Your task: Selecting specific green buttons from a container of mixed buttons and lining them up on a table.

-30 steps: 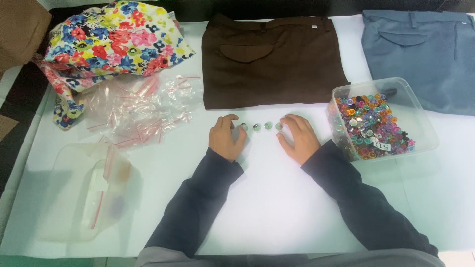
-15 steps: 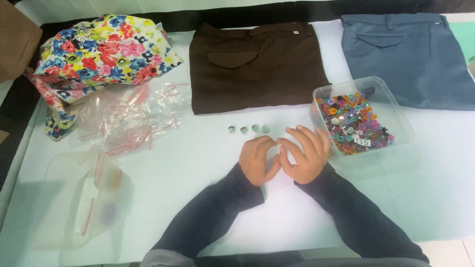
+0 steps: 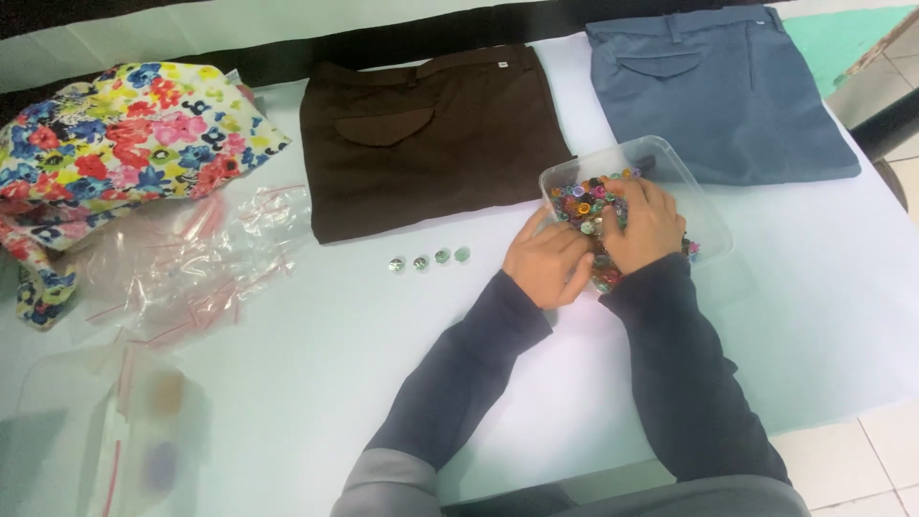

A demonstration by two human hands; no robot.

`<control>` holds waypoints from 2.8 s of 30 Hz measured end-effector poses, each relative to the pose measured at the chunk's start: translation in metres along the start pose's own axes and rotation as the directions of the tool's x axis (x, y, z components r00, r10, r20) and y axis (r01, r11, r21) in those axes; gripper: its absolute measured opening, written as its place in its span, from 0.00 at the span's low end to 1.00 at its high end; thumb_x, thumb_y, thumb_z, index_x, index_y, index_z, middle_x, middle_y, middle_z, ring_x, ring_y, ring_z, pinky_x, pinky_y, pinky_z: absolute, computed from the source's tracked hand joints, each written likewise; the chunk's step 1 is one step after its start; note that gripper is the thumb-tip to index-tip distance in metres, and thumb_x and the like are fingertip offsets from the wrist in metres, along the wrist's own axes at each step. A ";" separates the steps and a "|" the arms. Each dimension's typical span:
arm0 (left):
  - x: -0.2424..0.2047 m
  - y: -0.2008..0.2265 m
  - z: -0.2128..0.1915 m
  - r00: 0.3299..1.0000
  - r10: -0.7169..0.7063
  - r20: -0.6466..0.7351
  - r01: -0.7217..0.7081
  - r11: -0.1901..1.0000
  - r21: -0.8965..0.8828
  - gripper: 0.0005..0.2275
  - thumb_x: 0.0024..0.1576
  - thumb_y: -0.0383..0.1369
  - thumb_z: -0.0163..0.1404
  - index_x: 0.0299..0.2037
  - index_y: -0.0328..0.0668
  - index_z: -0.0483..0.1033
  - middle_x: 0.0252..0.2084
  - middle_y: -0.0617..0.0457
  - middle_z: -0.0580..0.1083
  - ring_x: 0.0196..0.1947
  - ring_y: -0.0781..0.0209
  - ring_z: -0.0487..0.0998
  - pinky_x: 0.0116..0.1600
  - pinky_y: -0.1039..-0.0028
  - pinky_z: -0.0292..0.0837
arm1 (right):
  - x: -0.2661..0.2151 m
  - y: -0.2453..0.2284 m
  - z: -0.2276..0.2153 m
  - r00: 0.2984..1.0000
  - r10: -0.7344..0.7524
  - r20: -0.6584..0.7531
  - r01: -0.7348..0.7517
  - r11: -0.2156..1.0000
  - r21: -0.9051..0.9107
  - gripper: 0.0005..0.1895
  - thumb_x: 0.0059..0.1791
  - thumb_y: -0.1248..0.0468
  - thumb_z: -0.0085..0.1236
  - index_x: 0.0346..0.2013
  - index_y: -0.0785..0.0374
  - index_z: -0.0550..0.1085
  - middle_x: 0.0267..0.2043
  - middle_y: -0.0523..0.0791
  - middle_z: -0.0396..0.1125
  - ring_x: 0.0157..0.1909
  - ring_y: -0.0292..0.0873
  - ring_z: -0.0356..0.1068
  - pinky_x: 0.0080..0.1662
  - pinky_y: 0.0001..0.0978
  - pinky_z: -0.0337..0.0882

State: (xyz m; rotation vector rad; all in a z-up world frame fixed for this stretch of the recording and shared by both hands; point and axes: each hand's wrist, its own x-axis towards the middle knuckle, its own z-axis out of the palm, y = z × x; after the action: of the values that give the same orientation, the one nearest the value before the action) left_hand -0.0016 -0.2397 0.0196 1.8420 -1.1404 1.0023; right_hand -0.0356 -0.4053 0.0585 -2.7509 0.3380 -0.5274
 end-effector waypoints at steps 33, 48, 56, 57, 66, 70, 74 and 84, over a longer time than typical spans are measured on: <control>0.054 0.010 0.037 0.443 -0.584 0.680 0.376 0.809 0.451 0.13 0.54 0.42 0.40 0.40 0.46 0.73 0.28 0.49 0.80 0.32 0.53 0.83 0.57 0.63 0.51 | 0.025 0.029 -0.039 0.877 -0.022 0.479 -0.262 0.816 0.516 0.21 0.55 0.65 0.45 0.62 0.66 0.72 0.50 0.60 0.68 0.55 0.54 0.67 0.56 0.47 0.67; 0.057 0.021 0.027 0.490 -0.572 0.658 0.391 0.819 0.420 0.15 0.56 0.46 0.45 0.42 0.45 0.73 0.33 0.49 0.81 0.36 0.53 0.84 0.58 0.64 0.53 | 0.028 0.030 -0.039 0.892 -0.040 0.450 -0.375 0.488 0.788 0.21 0.53 0.74 0.46 0.62 0.70 0.68 0.52 0.59 0.64 0.47 0.48 0.68 0.42 0.43 0.79; 0.057 0.025 0.028 0.567 -0.578 0.587 0.396 0.816 0.421 0.13 0.57 0.42 0.42 0.42 0.45 0.72 0.32 0.49 0.80 0.34 0.54 0.83 0.58 0.63 0.53 | 0.031 0.036 -0.035 0.897 -0.050 0.439 -0.362 0.487 0.795 0.21 0.51 0.73 0.53 0.60 0.69 0.69 0.46 0.54 0.68 0.41 0.43 0.70 0.40 0.37 0.80; 0.055 0.024 0.031 0.591 -0.575 0.566 0.394 0.818 0.420 0.12 0.58 0.42 0.41 0.42 0.45 0.72 0.32 0.50 0.80 0.34 0.54 0.83 0.58 0.63 0.53 | 0.032 0.039 -0.033 0.895 -0.060 0.443 -0.358 0.496 0.791 0.21 0.51 0.73 0.53 0.60 0.69 0.69 0.46 0.54 0.69 0.40 0.43 0.70 0.39 0.37 0.80; 0.045 0.022 0.038 0.623 -0.575 0.530 0.400 0.817 0.416 0.13 0.58 0.41 0.38 0.38 0.46 0.74 0.30 0.49 0.79 0.32 0.54 0.83 0.59 0.64 0.53 | 0.025 0.017 -0.052 0.900 -0.163 0.405 -0.271 0.519 0.811 0.25 0.48 0.74 0.59 0.60 0.73 0.69 0.43 0.55 0.72 0.41 0.44 0.74 0.41 0.35 0.78; 0.050 0.023 0.034 0.626 -0.574 0.528 0.401 0.818 0.413 0.14 0.57 0.42 0.38 0.39 0.47 0.74 0.30 0.49 0.80 0.33 0.56 0.83 0.60 0.63 0.52 | 0.029 0.025 -0.047 0.904 -0.168 0.394 -0.256 0.524 0.812 0.26 0.48 0.74 0.59 0.62 0.71 0.68 0.43 0.54 0.72 0.41 0.44 0.74 0.42 0.36 0.78; 0.056 0.026 0.028 0.607 -0.602 0.519 0.467 0.798 0.380 0.17 0.55 0.42 0.41 0.51 0.45 0.66 0.41 0.47 0.78 0.34 0.53 0.84 0.62 0.65 0.53 | 0.032 0.034 -0.040 0.926 -0.118 0.360 -0.224 0.595 0.772 0.28 0.47 0.71 0.62 0.62 0.68 0.69 0.41 0.50 0.72 0.41 0.41 0.72 0.44 0.35 0.76; 0.049 0.020 0.037 0.686 -0.594 0.421 0.490 0.804 0.335 0.12 0.64 0.41 0.30 0.41 0.50 0.67 0.30 0.51 0.78 0.31 0.53 0.84 0.61 0.66 0.54 | 0.037 0.057 -0.016 0.924 -0.141 0.357 -0.173 0.677 0.716 0.31 0.43 0.72 0.67 0.62 0.64 0.71 0.39 0.52 0.74 0.44 0.44 0.72 0.50 0.40 0.74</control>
State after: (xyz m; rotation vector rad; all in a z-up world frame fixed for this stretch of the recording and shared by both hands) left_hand 0.0027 -0.2961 0.0508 2.5003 -0.6777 0.2757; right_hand -0.0185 -0.4729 0.0639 -1.9657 0.0217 -0.0548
